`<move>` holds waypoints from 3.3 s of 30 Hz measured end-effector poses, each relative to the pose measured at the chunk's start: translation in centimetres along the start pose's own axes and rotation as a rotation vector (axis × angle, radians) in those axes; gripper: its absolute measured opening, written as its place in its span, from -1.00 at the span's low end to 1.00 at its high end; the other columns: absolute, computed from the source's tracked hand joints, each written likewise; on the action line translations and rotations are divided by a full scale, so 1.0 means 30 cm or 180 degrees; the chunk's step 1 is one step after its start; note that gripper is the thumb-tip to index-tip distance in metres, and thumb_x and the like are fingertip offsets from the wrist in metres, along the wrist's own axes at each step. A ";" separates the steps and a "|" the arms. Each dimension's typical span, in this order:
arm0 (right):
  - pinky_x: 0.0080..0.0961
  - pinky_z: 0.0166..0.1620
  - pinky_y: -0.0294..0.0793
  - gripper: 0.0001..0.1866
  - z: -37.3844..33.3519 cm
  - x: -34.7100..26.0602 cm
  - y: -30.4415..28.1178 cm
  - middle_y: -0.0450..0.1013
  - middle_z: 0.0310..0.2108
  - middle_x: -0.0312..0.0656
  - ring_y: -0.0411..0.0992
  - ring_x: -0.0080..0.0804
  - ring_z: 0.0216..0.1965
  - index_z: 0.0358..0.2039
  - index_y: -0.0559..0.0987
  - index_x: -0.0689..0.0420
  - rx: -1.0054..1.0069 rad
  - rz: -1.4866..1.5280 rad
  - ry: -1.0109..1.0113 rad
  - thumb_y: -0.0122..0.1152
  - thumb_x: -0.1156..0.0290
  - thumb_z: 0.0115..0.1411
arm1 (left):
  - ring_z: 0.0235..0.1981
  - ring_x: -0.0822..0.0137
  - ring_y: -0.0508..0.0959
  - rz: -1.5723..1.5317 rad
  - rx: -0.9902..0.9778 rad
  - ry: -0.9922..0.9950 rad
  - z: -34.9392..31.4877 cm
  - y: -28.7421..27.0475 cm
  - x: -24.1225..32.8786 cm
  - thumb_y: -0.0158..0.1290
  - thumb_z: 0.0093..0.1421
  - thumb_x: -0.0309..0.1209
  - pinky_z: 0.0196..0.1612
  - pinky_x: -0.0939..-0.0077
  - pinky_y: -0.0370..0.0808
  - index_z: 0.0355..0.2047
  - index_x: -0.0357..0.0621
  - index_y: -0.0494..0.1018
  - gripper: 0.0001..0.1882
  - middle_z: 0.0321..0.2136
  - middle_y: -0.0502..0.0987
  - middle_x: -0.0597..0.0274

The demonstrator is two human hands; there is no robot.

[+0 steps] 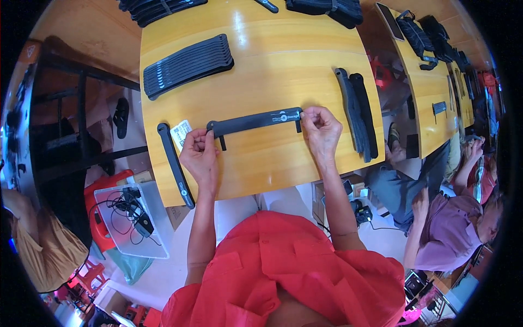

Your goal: Attaching straps and labels to black soft goods or component cases at a manufacturing workbench.

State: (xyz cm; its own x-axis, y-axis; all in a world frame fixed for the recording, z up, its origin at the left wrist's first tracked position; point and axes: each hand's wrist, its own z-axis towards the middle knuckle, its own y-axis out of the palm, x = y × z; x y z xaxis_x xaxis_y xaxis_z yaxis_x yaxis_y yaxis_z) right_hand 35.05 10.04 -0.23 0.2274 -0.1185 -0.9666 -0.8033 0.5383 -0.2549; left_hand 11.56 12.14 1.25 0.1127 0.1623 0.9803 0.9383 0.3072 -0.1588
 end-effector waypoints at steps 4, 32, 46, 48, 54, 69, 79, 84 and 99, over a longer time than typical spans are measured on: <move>-0.73 -0.53 0.34 -0.94 -0.002 -0.007 0.006 0.43 -0.60 -0.28 0.34 -0.68 -0.61 -0.49 0.54 0.29 0.0002 -0.0008 -0.0074 0.22 0.64 -0.03 | -0.67 0.67 0.34 -0.0011 0.0059 0.0049 0.002 -0.001 -0.004 0.08 0.10 -0.56 -0.68 0.79 0.34 -0.40 -0.27 0.44 -0.94 -0.62 0.42 0.37; -0.68 -0.55 0.33 -0.94 -0.004 -0.037 0.008 0.39 -0.60 -0.24 0.34 -0.61 -0.64 -0.54 0.50 0.29 0.0012 -0.0461 -0.0560 0.20 0.68 -0.06 | -0.70 0.65 0.35 0.0217 0.0096 -0.0062 0.002 0.006 0.036 0.08 0.07 -0.58 -0.72 0.77 0.33 -0.43 -0.27 0.43 -0.95 -0.62 0.42 0.34; -0.61 -0.51 0.36 -0.96 0.008 -0.017 0.002 0.39 -0.64 -0.19 0.36 -0.52 -0.64 -0.60 0.49 0.26 0.0127 -0.0408 -0.0801 0.14 0.66 -0.14 | -0.74 0.51 0.35 0.0491 0.0045 0.0554 0.016 -0.004 -0.021 0.05 0.06 -0.58 -0.65 0.60 0.29 -0.53 -0.25 0.40 -0.94 -0.74 0.37 0.31; -0.56 -0.51 0.36 -0.95 0.001 -0.019 0.010 0.38 -0.65 -0.17 0.35 -0.46 -0.64 -0.61 0.48 0.26 0.0137 -0.0408 -0.0873 0.11 0.67 -0.15 | -0.72 0.45 0.37 0.0650 0.0189 0.0868 0.029 -0.011 -0.069 0.06 0.04 -0.58 -0.62 0.55 0.31 -0.52 -0.25 0.40 -0.95 -0.74 0.37 0.27; -0.52 -0.52 0.36 -0.95 0.014 0.017 -0.002 0.38 -0.72 -0.14 0.36 -0.44 -0.65 -0.61 0.50 0.27 0.0238 -0.0633 -0.1225 0.10 0.56 -0.10 | -0.59 0.11 0.47 0.1223 0.0535 0.1349 -0.004 0.005 -0.011 0.05 -0.01 -0.55 -0.48 0.27 0.38 -0.54 -0.24 0.38 -0.94 -0.68 0.42 0.05; -0.63 -0.68 0.29 -0.87 -0.012 0.035 -0.030 0.36 -0.74 -0.28 0.33 -0.58 -0.73 -0.58 0.50 0.22 -0.0121 0.1024 -0.0672 0.03 0.56 0.08 | -0.45 -0.08 0.44 0.0941 0.0927 0.1880 0.016 -0.001 -0.086 -0.08 0.04 -0.56 -0.36 0.13 0.34 -0.55 -0.32 0.36 -0.92 -0.59 0.43 -0.11; -0.72 -0.75 0.18 -0.86 0.074 0.171 0.014 0.29 -0.80 -0.34 0.24 -0.66 -0.81 -0.59 0.48 0.24 0.0115 0.0458 -0.1427 0.03 0.59 0.09 | -0.22 -0.06 0.41 0.1275 0.0592 0.2299 -0.051 0.005 -0.045 0.02 0.05 -0.51 -0.20 0.22 0.38 -0.24 -0.32 0.43 -0.76 -0.22 0.36 -0.12; -0.28 -0.28 0.45 -0.84 -0.075 -0.024 -0.027 0.46 -0.32 -0.08 0.45 -0.24 -0.31 -0.37 0.51 0.24 0.0310 -0.0998 -0.2303 0.14 0.41 0.07 | 0.16 0.04 0.18 0.2492 -0.0295 0.3224 -0.109 0.002 0.003 0.02 0.12 -0.24 0.15 0.04 0.11 0.09 -0.22 0.24 -0.45 0.15 0.16 -0.04; -0.16 0.25 -0.07 -0.37 -0.098 -0.045 -0.009 0.01 0.26 -0.07 -0.03 -0.22 0.28 0.19 0.16 0.20 -0.1789 -0.2672 -0.3129 -0.22 0.02 0.26 | 0.24 0.17 0.09 0.3050 -0.1340 0.3391 -0.060 0.007 -0.050 -0.16 0.17 0.08 0.22 -0.02 -0.04 0.17 -0.20 0.13 -0.28 0.21 0.11 0.07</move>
State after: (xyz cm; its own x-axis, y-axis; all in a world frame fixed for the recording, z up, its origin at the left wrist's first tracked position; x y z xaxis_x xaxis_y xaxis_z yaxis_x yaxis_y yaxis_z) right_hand 33.35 7.60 1.07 0.8402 0.5152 -0.1695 -0.2949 0.1715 -0.9400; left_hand 12.16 10.28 -0.03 0.7301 -0.6596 0.1789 0.3740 0.1665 -0.9124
